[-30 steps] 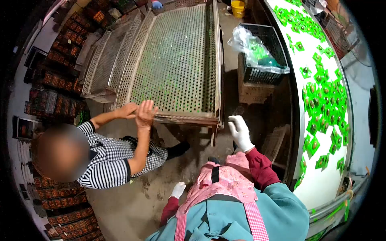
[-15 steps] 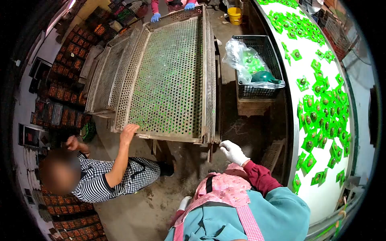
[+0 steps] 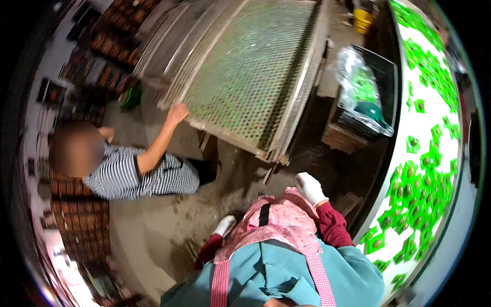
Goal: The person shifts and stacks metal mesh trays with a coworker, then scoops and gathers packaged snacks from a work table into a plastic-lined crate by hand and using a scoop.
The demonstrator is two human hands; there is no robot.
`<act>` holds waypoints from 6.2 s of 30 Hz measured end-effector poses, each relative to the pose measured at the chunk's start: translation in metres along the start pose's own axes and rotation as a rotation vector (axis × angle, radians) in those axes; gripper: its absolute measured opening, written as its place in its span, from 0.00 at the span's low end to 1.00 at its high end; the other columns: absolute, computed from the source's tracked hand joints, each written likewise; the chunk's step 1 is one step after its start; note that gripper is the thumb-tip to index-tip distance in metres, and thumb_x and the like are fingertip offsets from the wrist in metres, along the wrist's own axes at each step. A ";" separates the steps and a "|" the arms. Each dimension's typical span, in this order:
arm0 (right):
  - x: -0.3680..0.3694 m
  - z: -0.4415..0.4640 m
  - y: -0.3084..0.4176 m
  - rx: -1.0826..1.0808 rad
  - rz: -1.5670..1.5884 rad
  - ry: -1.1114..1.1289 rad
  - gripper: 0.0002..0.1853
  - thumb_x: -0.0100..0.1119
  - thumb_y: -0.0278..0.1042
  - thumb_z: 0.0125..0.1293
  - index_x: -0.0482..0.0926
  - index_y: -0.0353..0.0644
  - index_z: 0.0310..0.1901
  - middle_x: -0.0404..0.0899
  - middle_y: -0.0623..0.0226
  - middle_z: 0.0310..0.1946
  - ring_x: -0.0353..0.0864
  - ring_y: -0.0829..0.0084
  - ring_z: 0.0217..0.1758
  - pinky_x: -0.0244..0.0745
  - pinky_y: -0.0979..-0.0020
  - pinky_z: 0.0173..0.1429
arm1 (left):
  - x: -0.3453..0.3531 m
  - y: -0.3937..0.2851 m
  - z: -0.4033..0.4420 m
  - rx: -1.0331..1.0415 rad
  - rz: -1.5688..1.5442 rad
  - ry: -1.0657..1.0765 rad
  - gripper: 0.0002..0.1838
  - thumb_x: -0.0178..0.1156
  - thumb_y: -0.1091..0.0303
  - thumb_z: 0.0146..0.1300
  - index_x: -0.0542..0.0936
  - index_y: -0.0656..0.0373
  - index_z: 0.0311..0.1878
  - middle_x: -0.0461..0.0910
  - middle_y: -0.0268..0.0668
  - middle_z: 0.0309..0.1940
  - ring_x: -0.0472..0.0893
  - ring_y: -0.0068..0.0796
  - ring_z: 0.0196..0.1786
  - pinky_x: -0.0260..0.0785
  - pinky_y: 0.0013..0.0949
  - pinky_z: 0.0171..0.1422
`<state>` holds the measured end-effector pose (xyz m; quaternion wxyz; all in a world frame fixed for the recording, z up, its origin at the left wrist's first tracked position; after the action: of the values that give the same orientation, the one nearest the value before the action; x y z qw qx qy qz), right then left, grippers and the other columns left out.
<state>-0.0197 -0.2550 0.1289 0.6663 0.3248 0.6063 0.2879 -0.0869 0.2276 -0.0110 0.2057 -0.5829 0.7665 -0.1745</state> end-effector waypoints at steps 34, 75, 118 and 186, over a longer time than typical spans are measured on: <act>0.071 0.029 0.050 -0.032 -0.212 0.234 0.06 0.57 0.32 0.61 0.77 0.43 0.38 0.77 0.57 0.34 0.79 0.53 0.39 0.75 0.59 0.43 | -0.009 0.049 0.020 0.474 1.254 0.157 0.17 0.51 0.64 0.71 0.75 0.55 0.60 0.79 0.39 0.56 0.77 0.41 0.58 0.69 0.36 0.64; -0.084 -0.054 -0.138 0.430 0.004 -0.117 0.10 0.57 0.40 0.63 0.77 0.43 0.38 0.78 0.55 0.34 0.80 0.52 0.41 0.75 0.55 0.45 | 0.237 -0.374 -0.093 1.363 1.250 -0.369 0.17 0.55 0.66 0.65 0.75 0.57 0.57 0.73 0.41 0.59 0.66 0.47 0.67 0.54 0.47 0.73; 0.083 0.172 0.187 -0.146 -0.369 0.345 0.19 0.53 0.43 0.69 0.67 0.35 0.51 0.77 0.40 0.38 0.76 0.39 0.43 0.72 0.51 0.43 | -0.054 -0.052 -0.051 0.512 0.621 -0.335 0.18 0.51 0.55 0.65 0.79 0.59 0.48 0.78 0.48 0.43 0.77 0.51 0.50 0.70 0.47 0.53; -0.274 -0.036 -0.152 0.746 -1.020 -0.233 0.10 0.54 0.32 0.57 0.85 0.46 0.25 0.83 0.63 0.28 0.80 0.62 0.39 0.74 0.62 0.42 | 0.116 -0.455 -0.090 1.405 1.220 -0.351 0.10 0.58 0.65 0.57 0.82 0.45 0.42 0.80 0.27 0.45 0.74 0.35 0.53 0.63 0.43 0.61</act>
<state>-0.0844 -0.5598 0.1781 0.6234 0.2346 0.6676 -0.3326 0.2134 0.0002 0.2838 0.6776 0.1579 0.6165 -0.3684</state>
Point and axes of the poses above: each hand's wrist, its own z-axis towards the middle knuckle, its own x-axis out of the palm, y = z × x, the point moved 8 cm from there along z, towards the middle knuckle
